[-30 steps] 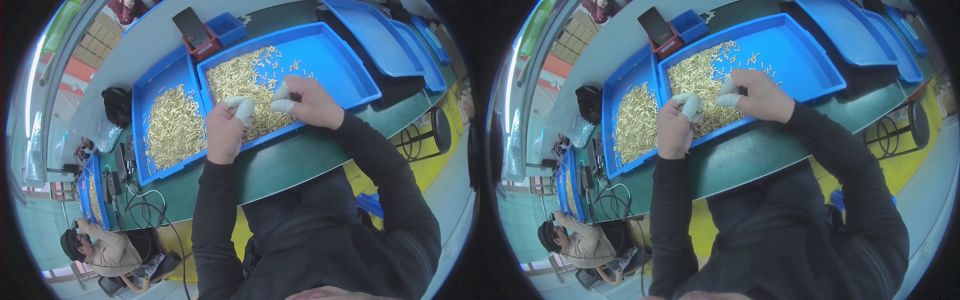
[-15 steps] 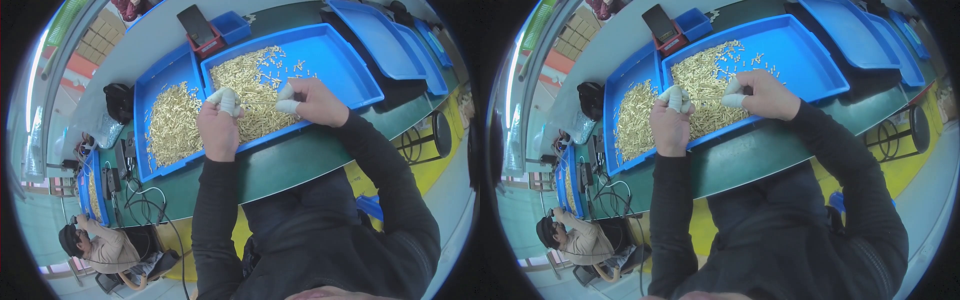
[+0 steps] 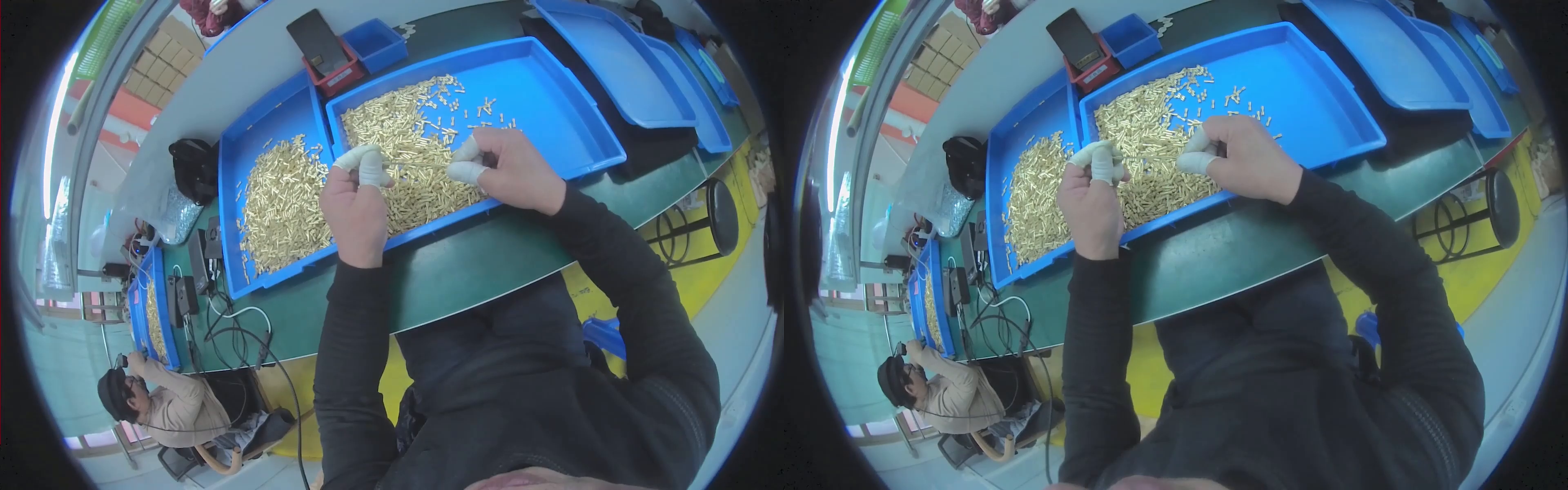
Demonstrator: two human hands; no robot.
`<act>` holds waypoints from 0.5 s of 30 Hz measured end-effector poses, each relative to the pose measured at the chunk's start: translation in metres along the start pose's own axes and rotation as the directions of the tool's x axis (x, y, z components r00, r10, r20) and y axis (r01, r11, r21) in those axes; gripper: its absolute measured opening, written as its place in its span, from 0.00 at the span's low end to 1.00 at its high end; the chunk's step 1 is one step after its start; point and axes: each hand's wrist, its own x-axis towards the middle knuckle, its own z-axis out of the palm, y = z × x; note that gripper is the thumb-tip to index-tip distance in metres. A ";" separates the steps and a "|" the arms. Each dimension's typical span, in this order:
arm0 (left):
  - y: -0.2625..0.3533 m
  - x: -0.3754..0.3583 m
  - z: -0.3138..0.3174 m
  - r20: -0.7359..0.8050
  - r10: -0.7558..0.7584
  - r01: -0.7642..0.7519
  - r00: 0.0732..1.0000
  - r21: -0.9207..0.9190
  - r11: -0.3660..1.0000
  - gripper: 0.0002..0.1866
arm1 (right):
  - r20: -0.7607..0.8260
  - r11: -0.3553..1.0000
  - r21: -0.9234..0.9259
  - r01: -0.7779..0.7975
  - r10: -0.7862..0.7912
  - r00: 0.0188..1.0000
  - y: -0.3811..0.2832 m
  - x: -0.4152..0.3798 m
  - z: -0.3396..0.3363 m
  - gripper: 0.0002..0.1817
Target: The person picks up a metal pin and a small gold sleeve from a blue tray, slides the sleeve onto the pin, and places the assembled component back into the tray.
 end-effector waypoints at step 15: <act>0.002 -0.003 -0.003 0.235 -0.166 0.144 0.958 0.109 0.984 0.10 | 0.127 0.994 0.106 -0.039 0.025 0.992 0.002 0.005 -0.005 0.14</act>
